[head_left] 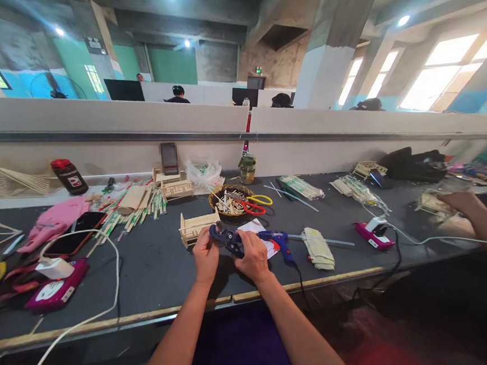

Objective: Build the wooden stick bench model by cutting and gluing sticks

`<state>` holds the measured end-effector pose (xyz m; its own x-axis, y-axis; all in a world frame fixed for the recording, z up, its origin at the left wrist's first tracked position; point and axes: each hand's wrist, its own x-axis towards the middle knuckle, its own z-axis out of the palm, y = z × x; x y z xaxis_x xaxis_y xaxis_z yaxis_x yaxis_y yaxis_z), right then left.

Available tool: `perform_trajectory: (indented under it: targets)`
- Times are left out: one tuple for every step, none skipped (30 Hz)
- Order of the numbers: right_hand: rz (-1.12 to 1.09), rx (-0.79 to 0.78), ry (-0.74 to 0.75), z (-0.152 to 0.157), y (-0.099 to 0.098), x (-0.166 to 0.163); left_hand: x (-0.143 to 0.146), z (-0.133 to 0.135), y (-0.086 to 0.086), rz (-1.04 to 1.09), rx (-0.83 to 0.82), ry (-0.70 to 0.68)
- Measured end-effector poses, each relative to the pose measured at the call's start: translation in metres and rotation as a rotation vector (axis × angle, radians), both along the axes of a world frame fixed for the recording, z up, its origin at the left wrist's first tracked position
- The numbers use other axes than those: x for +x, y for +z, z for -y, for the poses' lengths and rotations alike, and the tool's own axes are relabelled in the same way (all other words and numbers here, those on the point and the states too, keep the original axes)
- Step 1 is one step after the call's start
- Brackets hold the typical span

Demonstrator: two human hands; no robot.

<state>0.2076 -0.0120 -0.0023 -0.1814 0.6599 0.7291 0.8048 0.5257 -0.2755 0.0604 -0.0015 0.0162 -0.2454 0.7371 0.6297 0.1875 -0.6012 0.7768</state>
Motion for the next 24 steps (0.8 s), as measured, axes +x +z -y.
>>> perform_trajectory:
  targets:
    - [-0.006,0.0,-0.005,0.0,0.0,0.0,-0.001,-0.002,0.001,0.002,-0.002,-0.023]
    - [-0.013,-0.003,-0.009,-0.001,0.0,0.0,-0.002,-0.004,0.001,0.002,-0.003,-0.05]
    - [-0.021,-0.007,-0.013,-0.002,0.0,0.0,-0.005,-0.006,0.001,0.0,-0.006,-0.079]
    - [-0.029,-0.012,-0.016,-0.002,0.0,0.0,-0.007,-0.009,0.002,-0.006,-0.01,-0.109]
    - [-0.037,-0.017,-0.017,-0.003,-0.001,0.0,-0.011,-0.012,0.002,-0.015,-0.017,-0.143]
    - [-0.041,-0.021,-0.016,-0.004,-0.001,0.0,-0.014,-0.014,0.003,-0.025,-0.025,-0.179]
    - [-0.043,-0.023,-0.015,-0.004,-0.001,0.0,-0.017,-0.017,0.003,-0.039,-0.037,-0.214]
    - [-0.041,-0.025,-0.015,-0.005,-0.001,0.0,-0.02,-0.019,0.004,-0.05,-0.05,-0.244]
    - [-0.038,-0.025,-0.015,-0.005,-0.001,0.0,-0.023,-0.021,0.004,-0.058,-0.06,-0.266]
    - [-0.033,-0.026,-0.013,-0.006,-0.001,-0.001,-0.025,-0.022,0.004,-0.061,-0.067,-0.278]
    - [-0.03,-0.026,-0.01,-0.006,-0.001,-0.001,-0.027,-0.023,0.004,-0.06,-0.072,-0.281]
    - [-0.028,-0.026,-0.006,-0.006,-0.001,-0.001,-0.029,-0.024,0.004,-0.057,-0.075,-0.277]
    - [-0.028,-0.025,-0.003,-0.006,0.0,-0.001,-0.03,-0.024,0.003,-0.055,-0.079,-0.274]
    - [-0.029,-0.024,0.0,-0.005,0.0,-0.001,-0.03,-0.024,0.003,-0.054,-0.084,-0.274]
    - [-0.029,-0.026,0.002,-0.005,0.0,-0.001,-0.031,-0.025,0.002,-0.054,-0.09,-0.278]
    - [-0.03,-0.028,0.002,-0.005,0.001,-0.001,-0.032,-0.025,0.001,-0.052,-0.095,-0.284]
    - [-0.028,-0.032,0.003,-0.005,0.001,-0.001,-0.032,-0.025,0.001,-0.048,-0.1,-0.295]
    - [-0.026,-0.036,0.006,-0.004,0.001,-0.001,-0.032,-0.025,0.0,-0.039,-0.103,-0.305]
    - [-0.024,-0.04,0.01,-0.004,0.001,-0.001,-0.033,-0.025,0.0,-0.028,-0.103,-0.314]
    - [-0.021,-0.045,0.016,-0.004,0.001,0.0,-0.033,-0.025,0.001,-0.019,-0.103,-0.321]
    - [-0.02,-0.049,0.021,-0.004,0.001,0.0,-0.034,-0.025,0.001,-0.016,-0.104,-0.327]
    - [-0.02,-0.053,0.026,-0.004,0.0,0.0,-0.034,-0.024,0.002,-0.019,-0.106,-0.332]
    - [-0.02,-0.059,0.03,-0.003,0.0,0.0,-0.035,-0.024,0.003,-0.027,-0.11,-0.337]
    - [-0.021,-0.063,0.034,-0.003,-0.001,0.001,-0.036,-0.024,0.004,-0.038,-0.114,-0.341]
